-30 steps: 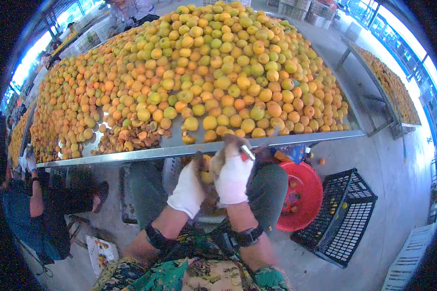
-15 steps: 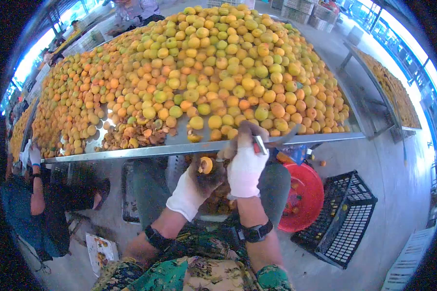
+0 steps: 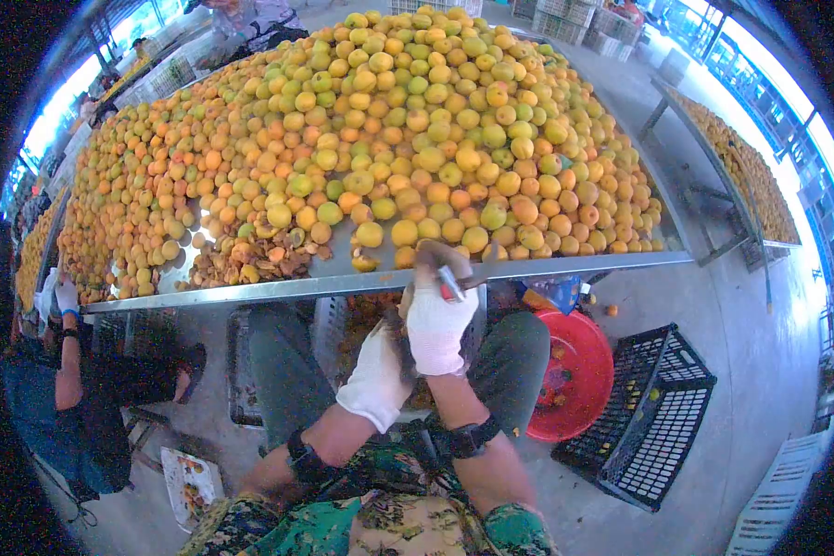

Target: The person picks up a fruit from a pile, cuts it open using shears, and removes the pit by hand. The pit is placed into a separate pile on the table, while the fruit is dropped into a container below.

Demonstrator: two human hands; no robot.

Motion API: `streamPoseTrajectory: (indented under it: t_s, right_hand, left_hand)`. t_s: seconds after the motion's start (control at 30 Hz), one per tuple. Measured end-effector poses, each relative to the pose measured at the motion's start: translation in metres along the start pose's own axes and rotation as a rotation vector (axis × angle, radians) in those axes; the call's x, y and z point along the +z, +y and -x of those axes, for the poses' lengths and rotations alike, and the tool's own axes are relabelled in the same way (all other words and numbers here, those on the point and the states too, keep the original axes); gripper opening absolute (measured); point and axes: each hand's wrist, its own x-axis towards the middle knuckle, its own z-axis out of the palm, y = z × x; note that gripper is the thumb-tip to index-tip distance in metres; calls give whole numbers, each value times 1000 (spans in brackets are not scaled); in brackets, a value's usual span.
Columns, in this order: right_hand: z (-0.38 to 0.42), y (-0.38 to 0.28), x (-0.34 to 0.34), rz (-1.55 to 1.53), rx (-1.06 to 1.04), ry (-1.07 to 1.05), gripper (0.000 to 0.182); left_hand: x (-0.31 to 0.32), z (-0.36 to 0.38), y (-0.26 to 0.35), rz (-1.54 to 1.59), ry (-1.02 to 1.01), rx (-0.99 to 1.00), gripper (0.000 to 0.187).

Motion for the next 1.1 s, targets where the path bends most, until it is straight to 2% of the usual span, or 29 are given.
streamPoseTrajectory:
  t_s: [0.03, 0.07, 0.1, 0.13, 0.17, 0.2, 0.23, 0.27, 0.33, 0.37, 0.43, 0.57, 0.63, 0.7, 0.77, 0.83, 0.93, 0.97, 1.03, 1.07, 1.1]
  right_hand:
    - [0, 4, 1, 199, -154, -6, 13]
    - [-1, 4, -2, -29, 100, 12, 9]
    - [-3, 2, -5, -31, 102, 11, 9]
    - [-6, -2, -8, -173, 191, 59, 8]
    - [-9, -5, -11, -314, 278, 107, 8]
    - [-11, -4, -15, -357, 341, 183, 10]
    - [-12, -4, -20, -415, 358, 160, 10]
    - [-12, -3, -20, -414, 374, 172, 12]
    - [-12, -2, -22, -417, 391, 191, 14]
    - [-12, 0, -25, -447, 420, 185, 17]
    - [-15, 3, -29, -478, 451, 174, 19]
    - [-20, 14, -36, -552, 546, 138, 22]
    - [-19, 18, -40, -589, 596, 152, 22]
    - [-18, 20, -41, -665, 566, 70, 20]
    - [-20, 17, -39, -671, 547, 82, 18]
    - [-23, 13, -36, -672, 531, 89, 17]
    - [-26, 1, -24, -700, 462, -4, 15]
    - [-23, -4, -16, -585, 408, 23, 14]
    - [-22, -17, -5, -471, 350, 52, 14]
    - [-23, -22, -1, -407, 368, 59, 13]
    - [-24, -25, 0, -342, 385, 66, 13]
  left_hand:
    - [-2, -2, -2, -31, -15, -21, 37]
    - [-8, -6, -5, -34, -16, -20, 37]
    - [-13, -5, -5, -525, -72, 272, 37]
    - [-19, -5, -5, -1016, -121, 562, 37]
    - [-23, -6, -4, -1016, -115, 564, 37]
    - [-14, -2, 6, -619, -106, 249, 36]
    - [-8, 5, 13, -216, -94, -64, 35]
    - [-4, 13, 15, -212, -91, -65, 35]
    - [1, 24, 19, -928, -133, 314, 31]
    - [-1, 19, 17, -931, -135, 311, 31]
    - [-2, 7, 17, 52, 15, -226, 28]
    - [9, 14, 22, 70, 101, -210, 27]
    - [12, 19, 27, 49, 23, -241, 27]
    - [12, 18, 29, 56, 25, -250, 27]
    - [12, 17, 32, 53, 29, -260, 27]
    - [15, 18, 37, -73, -54, -133, 30]
    - [20, 24, 48, -34, -53, -161, 29]
    - [12, 19, 42, -33, -50, -159, 29]
    - [-3, 4, 27, -246, -131, 134, 31]
    - [-5, 3, 26, -246, -132, 131, 31]
    - [-1, 7, 29, -476, -108, 266, 32]
